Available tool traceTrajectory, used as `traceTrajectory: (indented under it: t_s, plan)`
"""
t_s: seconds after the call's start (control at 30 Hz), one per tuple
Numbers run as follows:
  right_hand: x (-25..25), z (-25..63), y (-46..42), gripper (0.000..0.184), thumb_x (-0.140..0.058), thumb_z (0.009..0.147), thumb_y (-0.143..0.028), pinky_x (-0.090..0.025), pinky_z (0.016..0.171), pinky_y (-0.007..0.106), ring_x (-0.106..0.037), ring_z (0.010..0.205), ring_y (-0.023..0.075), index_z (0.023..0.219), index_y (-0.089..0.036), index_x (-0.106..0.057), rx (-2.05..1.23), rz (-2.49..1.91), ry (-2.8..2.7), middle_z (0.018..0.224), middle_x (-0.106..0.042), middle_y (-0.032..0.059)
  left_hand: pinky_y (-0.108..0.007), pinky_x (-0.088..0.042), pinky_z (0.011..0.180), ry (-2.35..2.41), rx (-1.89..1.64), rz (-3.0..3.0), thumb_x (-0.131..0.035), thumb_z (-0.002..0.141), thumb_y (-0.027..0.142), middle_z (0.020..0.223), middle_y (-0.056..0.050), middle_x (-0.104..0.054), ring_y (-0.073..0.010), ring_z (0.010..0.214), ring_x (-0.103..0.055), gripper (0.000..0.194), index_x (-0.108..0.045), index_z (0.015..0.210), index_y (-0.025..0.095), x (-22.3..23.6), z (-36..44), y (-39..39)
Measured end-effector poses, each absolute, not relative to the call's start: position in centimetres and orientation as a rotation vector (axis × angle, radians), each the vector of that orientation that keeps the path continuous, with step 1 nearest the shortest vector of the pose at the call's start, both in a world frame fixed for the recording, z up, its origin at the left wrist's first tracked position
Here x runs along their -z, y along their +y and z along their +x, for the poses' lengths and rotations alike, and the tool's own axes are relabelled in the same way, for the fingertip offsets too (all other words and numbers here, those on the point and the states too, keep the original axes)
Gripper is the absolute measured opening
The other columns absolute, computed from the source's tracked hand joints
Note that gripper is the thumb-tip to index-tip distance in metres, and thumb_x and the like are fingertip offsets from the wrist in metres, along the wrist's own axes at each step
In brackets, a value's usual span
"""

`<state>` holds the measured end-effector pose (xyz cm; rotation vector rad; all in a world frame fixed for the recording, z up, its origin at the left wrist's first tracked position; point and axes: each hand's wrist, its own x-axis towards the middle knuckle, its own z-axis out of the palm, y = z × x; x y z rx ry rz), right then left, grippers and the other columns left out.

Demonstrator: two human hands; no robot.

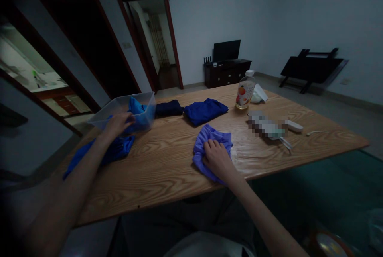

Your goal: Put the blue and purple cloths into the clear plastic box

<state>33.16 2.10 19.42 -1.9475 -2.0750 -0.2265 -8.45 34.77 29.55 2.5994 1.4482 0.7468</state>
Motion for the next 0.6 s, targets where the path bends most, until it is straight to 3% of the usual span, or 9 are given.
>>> traceTrajectory:
  t_s: [0.17,0.27,0.43,0.6]
  plan:
    - [-18.0,34.1,1.7,0.014,-0.058,0.099,-0.022,-0.056,0.102,0.047,-0.07,0.112,0.0336,0.113,-0.024,-0.063,0.082,-1.787,-1.844,0.116,-0.073,0.0139,-0.041,-0.051,0.108,1.284,-0.624,2.734,-0.078,0.09,0.019,0.105,-0.012,-0.076,-0.0323,0.103,-0.067,0.006,-0.075,0.09,0.025,-31.8,-7.3,34.8]
    - [-17.6,34.3,1.5,0.015,-0.058,0.098,-0.023,-0.058,0.096,0.046,-0.073,0.107,0.0324,0.112,-0.026,-0.063,0.007,-1.698,-1.692,0.113,-0.073,0.0124,-0.041,-0.05,0.098,1.201,-0.518,2.89,-0.071,0.099,0.025,0.108,-0.014,-0.076,-0.0336,0.108,-0.067,0.004,-0.073,0.096,0.024,-32.4,-5.1,32.8]
    - [-18.0,35.1,0.9,0.021,-0.061,0.098,-0.035,-0.06,0.096,0.047,-0.076,0.109,0.032,0.117,-0.028,-0.066,-0.114,-1.587,-1.443,0.117,-0.077,0.0105,-0.039,-0.048,0.081,1.142,-0.397,3.147,-0.051,0.116,0.033,0.11,-0.013,-0.075,-0.0317,0.113,-0.065,0.025,-0.071,0.107,0.023,-33.1,-0.5,27.2]
    - [-18.3,36.1,0.8,0.031,-0.067,0.092,-0.05,-0.061,0.1,0.051,-0.075,0.105,0.0324,0.114,-0.028,-0.071,-0.218,-1.535,-1.093,0.111,-0.08,0.0078,-0.037,-0.037,0.064,1.109,-0.267,3.321,-0.052,0.117,0.025,0.113,-0.011,-0.076,-0.0293,0.114,-0.066,0.019,-0.071,0.116,0.022,-35.2,3.8,20.1]
